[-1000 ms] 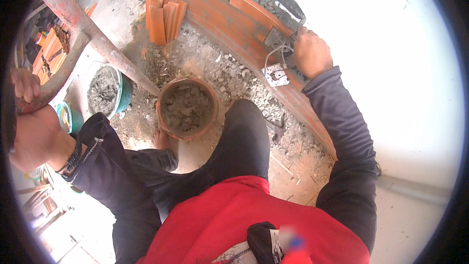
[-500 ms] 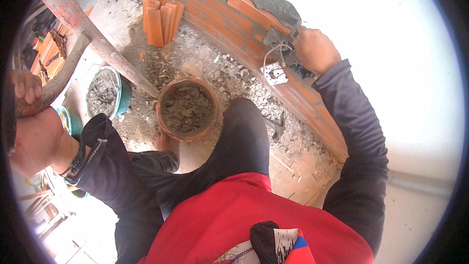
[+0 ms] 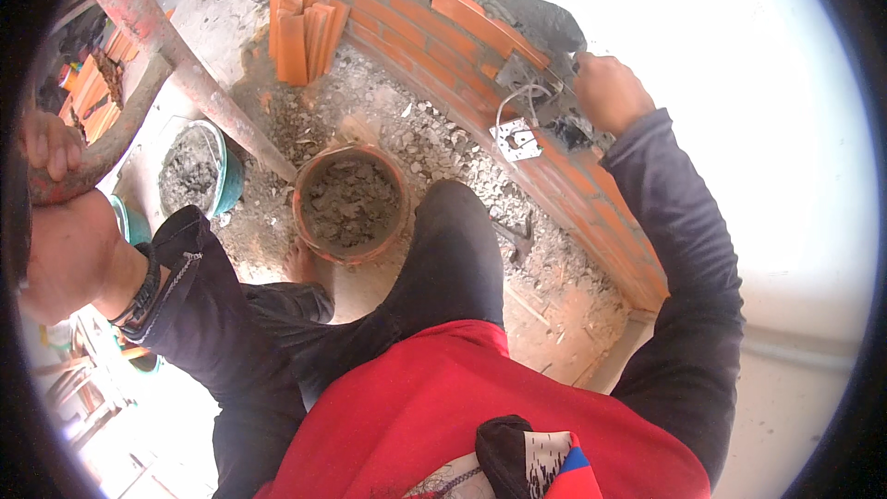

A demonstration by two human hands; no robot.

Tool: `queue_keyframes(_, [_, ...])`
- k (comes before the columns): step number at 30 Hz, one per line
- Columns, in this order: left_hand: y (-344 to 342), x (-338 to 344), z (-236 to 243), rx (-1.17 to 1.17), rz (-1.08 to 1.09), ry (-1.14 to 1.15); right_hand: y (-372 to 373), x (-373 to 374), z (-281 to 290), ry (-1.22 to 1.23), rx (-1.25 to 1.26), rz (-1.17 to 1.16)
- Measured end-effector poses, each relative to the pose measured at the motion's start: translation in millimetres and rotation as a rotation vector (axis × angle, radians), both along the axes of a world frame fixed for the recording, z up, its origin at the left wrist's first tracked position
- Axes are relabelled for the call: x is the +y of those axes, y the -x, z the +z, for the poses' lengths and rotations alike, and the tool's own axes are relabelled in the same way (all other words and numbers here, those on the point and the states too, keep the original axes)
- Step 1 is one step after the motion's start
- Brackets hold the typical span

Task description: The person applies mortar to thin decorative bricks and attaches them to a wall using a trowel and a hammer.

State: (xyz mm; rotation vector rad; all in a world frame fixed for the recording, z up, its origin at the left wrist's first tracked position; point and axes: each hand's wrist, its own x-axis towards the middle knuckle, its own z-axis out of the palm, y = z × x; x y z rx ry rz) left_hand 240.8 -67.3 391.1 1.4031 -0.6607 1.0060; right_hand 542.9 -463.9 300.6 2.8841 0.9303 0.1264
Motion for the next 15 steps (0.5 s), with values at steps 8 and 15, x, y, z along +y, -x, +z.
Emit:
queue_keyframes(8, [19.0,-6.0,-8.0,0.158,0.191,0.151,-2.3,8.1,5.5,0.076,0.035,-0.031])
queue_keyframes(15, [19.4,-2.4,-8.6,0.148,0.175,0.145,6.7,18.7,-3.6,0.071,0.042,-0.003])
